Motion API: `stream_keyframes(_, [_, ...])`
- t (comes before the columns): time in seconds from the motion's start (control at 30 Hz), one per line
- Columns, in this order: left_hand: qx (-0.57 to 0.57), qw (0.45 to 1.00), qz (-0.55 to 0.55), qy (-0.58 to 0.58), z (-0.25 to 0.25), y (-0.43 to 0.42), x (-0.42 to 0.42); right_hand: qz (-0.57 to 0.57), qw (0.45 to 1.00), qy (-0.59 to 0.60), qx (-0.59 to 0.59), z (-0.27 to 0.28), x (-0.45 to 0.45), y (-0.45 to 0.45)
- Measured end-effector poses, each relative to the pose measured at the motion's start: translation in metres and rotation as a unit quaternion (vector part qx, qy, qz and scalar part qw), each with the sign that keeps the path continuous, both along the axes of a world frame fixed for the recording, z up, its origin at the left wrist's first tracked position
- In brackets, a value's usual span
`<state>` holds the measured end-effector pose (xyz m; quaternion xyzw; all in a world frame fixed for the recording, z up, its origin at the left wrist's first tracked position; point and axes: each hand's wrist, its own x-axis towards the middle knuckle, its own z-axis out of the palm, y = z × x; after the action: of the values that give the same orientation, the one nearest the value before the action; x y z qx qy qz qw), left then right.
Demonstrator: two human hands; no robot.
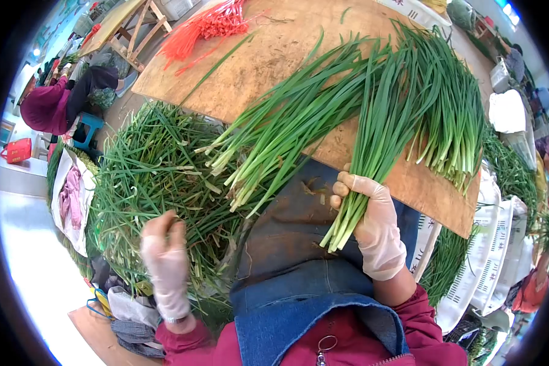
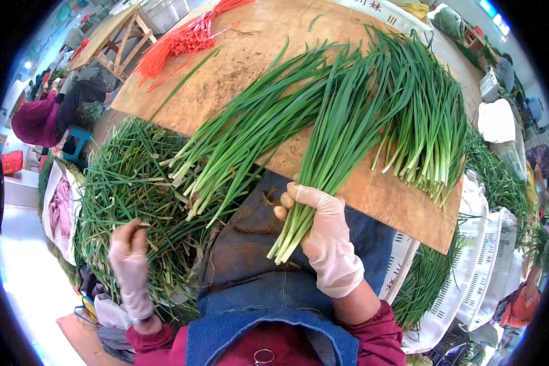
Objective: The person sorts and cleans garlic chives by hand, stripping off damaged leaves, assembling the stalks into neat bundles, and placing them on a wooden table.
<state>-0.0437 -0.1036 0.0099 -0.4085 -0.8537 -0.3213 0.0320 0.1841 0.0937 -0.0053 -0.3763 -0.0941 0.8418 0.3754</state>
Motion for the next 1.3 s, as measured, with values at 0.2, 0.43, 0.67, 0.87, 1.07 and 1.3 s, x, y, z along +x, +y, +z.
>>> stream_keyframes(0.2, [-0.087,0.976,-0.15,0.134,-0.015,0.07,0.044,0.019,0.997,0.076,0.016,0.009,0.008,-0.001])
stream_keyframes(0.43, [0.162,0.78,-0.05,-0.602,0.022,0.069,0.052,0.03,0.994,0.086,0.066,0.02,0.008,-0.009])
stream_keyframes(0.67, [0.312,0.887,0.014,-0.34,0.024,-0.043,-0.037,0.01,0.998,0.046,0.034,0.004,0.006,-0.004])
stream_keyframes(0.87, [-0.055,0.996,0.014,0.062,-0.032,-0.039,0.004,0.008,0.998,0.042,0.037,0.003,0.007,-0.005])
stream_keyframes(1.07, [-0.201,0.969,-0.138,-0.031,-0.047,0.058,0.081,0.001,0.999,0.025,0.039,0.005,0.01,-0.008])
stream_keyframes(1.3, [0.008,0.794,-0.141,-0.592,-0.011,0.063,0.098,0.024,0.995,-0.059,0.074,-0.001,0.004,-0.02])
